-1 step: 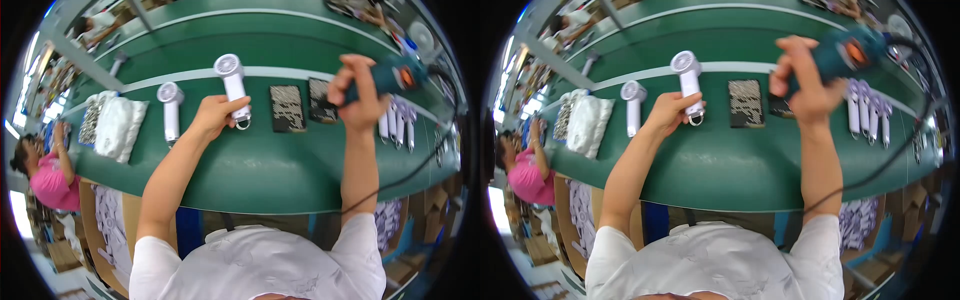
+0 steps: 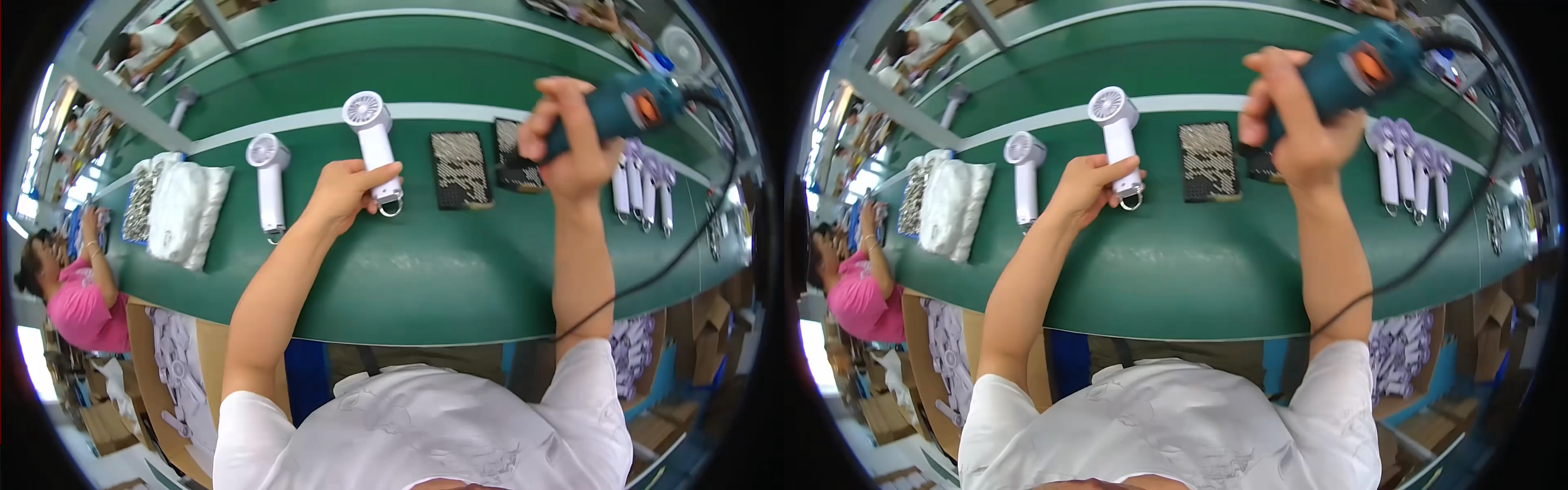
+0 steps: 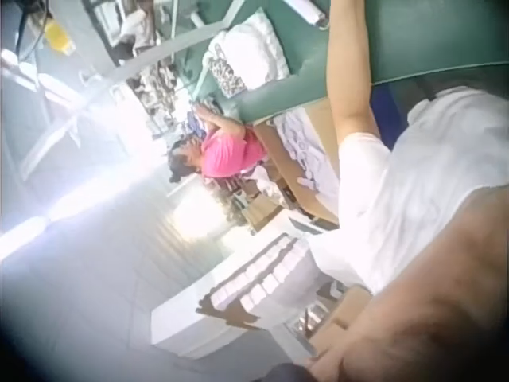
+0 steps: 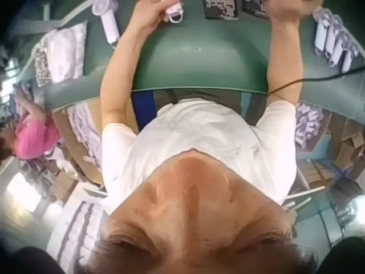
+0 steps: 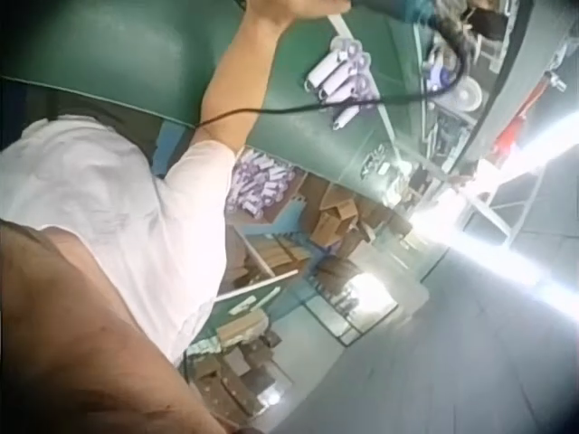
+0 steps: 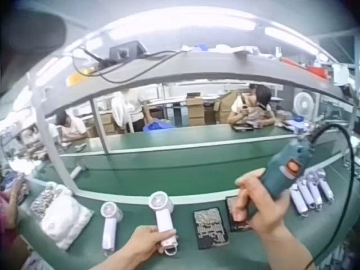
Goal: The person assembles handheld fans by taking fan bodies and driving screws into the fan heads and handles using an electric screwdriver.
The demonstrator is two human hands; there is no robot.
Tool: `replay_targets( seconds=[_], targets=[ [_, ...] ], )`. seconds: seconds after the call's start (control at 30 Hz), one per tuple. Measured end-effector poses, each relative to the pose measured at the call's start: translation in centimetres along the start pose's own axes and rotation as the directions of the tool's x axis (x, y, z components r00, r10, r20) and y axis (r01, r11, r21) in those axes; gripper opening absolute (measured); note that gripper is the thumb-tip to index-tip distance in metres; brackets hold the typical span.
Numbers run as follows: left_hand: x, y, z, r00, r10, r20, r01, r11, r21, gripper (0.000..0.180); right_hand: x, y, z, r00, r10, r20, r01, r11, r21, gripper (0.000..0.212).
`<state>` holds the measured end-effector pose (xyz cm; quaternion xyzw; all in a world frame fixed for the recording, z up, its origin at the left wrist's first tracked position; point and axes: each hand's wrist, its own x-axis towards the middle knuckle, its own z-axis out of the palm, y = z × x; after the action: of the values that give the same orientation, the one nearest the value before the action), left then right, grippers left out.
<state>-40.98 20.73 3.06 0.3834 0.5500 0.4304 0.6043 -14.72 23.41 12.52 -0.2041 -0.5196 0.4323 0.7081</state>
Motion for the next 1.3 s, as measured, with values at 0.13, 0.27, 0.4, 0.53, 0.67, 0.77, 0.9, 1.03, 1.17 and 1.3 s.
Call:
replay_targets(
  seconds=[0.13, 0.27, 0.4, 0.53, 0.67, 0.77, 0.9, 1.03, 1.17, 1.3],
  targets=[
    [0.4, -1.4, 1.6, 0.996, -0.083, 0.037, 0.073, 0.974, 0.212, 0.036, -0.5, 2.4, -0.8, 0.999, -0.008, 0.046, 0.011, 0.997, -0.076, 0.015],
    [0.7, -1.6, 1.8, 0.993, -0.108, 0.049, 0.09, 0.953, 0.288, 0.037, -1.2, 3.9, -0.8, 0.997, 0.002, 0.078, 0.004, 0.996, -0.084, 0.014],
    [0.2, -2.3, 1.0, 0.988, -0.081, 0.129, 0.073, 0.995, 0.063, 0.039, -1.7, 5.3, -0.9, 0.993, 0.042, 0.111, -0.032, 0.995, -0.094, 0.014],
    [0.1, -1.8, -0.3, 0.954, -0.191, 0.23, 0.167, 0.978, 0.123, 0.039, -1.9, 6.5, -1.1, 0.989, 0.06, 0.138, -0.027, 0.973, -0.228, 0.014],
    [-0.1, -2.1, 0.1, 0.957, -0.143, 0.251, 0.114, 0.985, 0.126, 0.038, -1.8, 7.2, -1.0, 0.992, 0.094, 0.089, -0.085, 0.991, -0.102, 0.014],
    [0.1, -2.1, -0.1, 0.956, -0.152, 0.25, 0.128, 0.986, 0.11, 0.032, -1.8, 7.5, -1.1, 0.991, 0.07, 0.112, -0.059, 0.993, -0.103, 0.014],
    [0.2, -2.5, -0.1, 0.959, -0.138, 0.247, 0.116, 0.988, 0.103, 0.033, -2.1, 7.4, -1.1, 0.989, 0.039, 0.144, -0.014, 0.985, -0.171, 0.017],
    [0.0, -2.3, 0.0, 0.961, -0.138, 0.241, 0.113, 0.987, 0.116, 0.033, -1.9, 7.6, -1.4, 0.986, 0.004, 0.164, 0.028, 0.981, -0.194, 0.017],
    [0.1, -2.3, 0.1, 0.959, -0.14, 0.245, 0.114, 0.987, 0.117, 0.034, -2.0, 7.8, -1.5, 0.984, 0.012, 0.175, 0.026, 0.977, -0.21, 0.016],
    [0.1, -2.3, 0.1, 0.96, -0.139, 0.242, 0.109, 0.985, 0.133, 0.034, -2.0, 7.7, -1.5, 0.979, 0.026, 0.205, 0.022, 0.973, -0.23, 0.015]
  ],
)
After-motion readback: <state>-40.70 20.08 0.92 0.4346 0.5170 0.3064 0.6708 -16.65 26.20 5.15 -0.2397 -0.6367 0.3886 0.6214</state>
